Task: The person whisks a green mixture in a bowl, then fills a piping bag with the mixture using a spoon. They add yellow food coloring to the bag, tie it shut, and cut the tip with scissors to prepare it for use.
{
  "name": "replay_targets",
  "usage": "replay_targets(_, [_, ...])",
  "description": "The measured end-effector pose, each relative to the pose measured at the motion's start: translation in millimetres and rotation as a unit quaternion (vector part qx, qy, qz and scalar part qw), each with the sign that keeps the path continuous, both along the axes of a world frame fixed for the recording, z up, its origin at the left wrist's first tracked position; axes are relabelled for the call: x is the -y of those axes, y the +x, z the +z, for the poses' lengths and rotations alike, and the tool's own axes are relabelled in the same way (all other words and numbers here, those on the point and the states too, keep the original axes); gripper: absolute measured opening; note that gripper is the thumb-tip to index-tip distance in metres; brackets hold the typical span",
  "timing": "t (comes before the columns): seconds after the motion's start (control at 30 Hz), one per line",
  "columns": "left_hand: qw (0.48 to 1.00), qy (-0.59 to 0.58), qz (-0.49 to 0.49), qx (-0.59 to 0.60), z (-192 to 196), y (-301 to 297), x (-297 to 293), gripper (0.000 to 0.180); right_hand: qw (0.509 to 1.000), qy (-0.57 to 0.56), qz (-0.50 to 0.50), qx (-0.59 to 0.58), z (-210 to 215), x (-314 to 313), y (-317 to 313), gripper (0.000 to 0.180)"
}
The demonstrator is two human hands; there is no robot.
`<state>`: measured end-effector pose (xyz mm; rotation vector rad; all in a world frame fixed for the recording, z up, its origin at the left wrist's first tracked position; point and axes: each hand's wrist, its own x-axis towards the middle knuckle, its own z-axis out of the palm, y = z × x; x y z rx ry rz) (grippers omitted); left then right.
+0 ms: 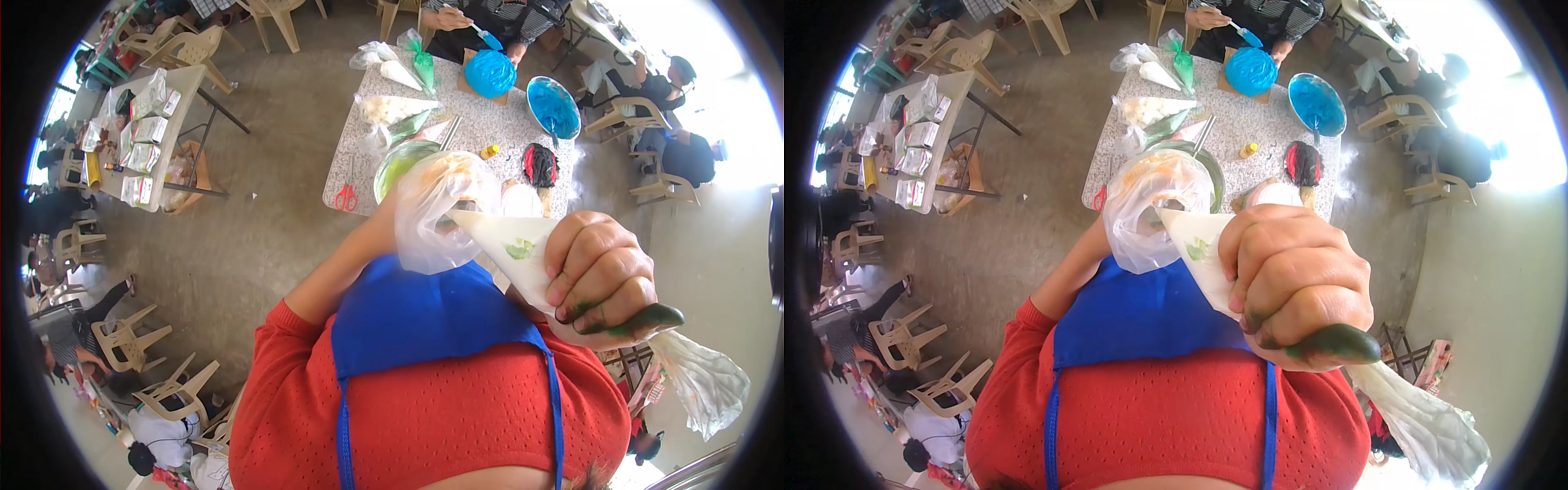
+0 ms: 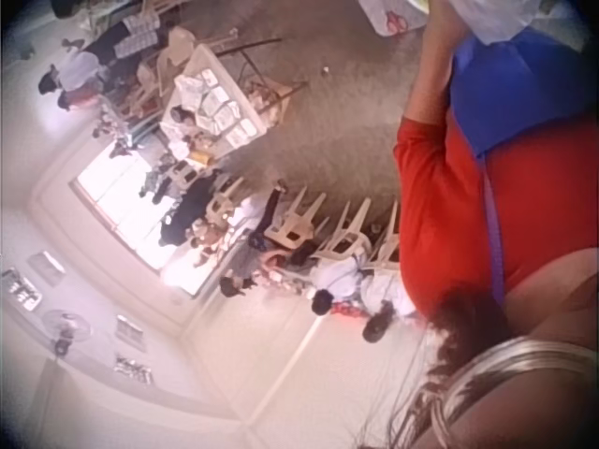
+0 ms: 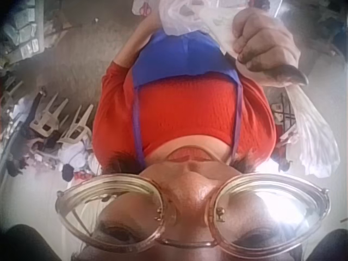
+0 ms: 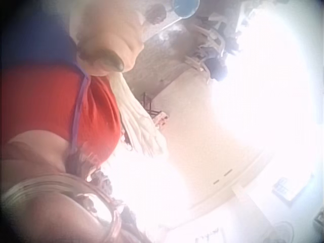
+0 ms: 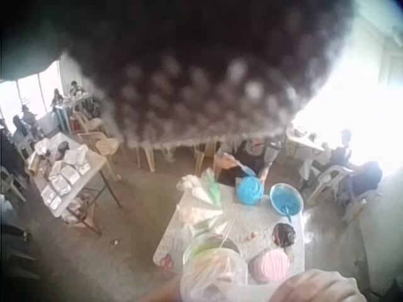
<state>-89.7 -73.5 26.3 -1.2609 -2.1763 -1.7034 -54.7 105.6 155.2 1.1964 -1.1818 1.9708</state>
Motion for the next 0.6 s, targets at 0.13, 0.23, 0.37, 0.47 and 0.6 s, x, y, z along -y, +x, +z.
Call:
replay_targets(0.13, [1.0,-0.013,0.007,-0.009,0.1,0.7,-0.7,0.058,1.0,0.008,-0.004,-0.003,1.4,-0.1,-0.4,0.059])
replay_targets(0.23, [1.0,-0.02,0.016,-0.016,-0.6,1.3,0.1,0.056,1.0,0.003,-0.008,0.003,0.5,1.4,1.0,0.059])
replay_targets(0.37, [0.999,-0.024,0.021,0.0,1.6,3.8,-1.1,0.052,1.0,0.002,-0.012,-0.001,0.0,0.2,1.6,0.058])
replay_targets(0.47, [0.999,-0.021,0.03,0.007,5.1,5.7,-1.6,0.05,1.0,0.009,-0.011,0.001,0.7,0.1,1.7,0.058])
replay_targets(0.6, [0.999,-0.006,0.018,0.05,12.8,6.6,-5.2,0.049,0.999,0.002,-0.038,0.018,1.8,1.3,5.9,0.059])
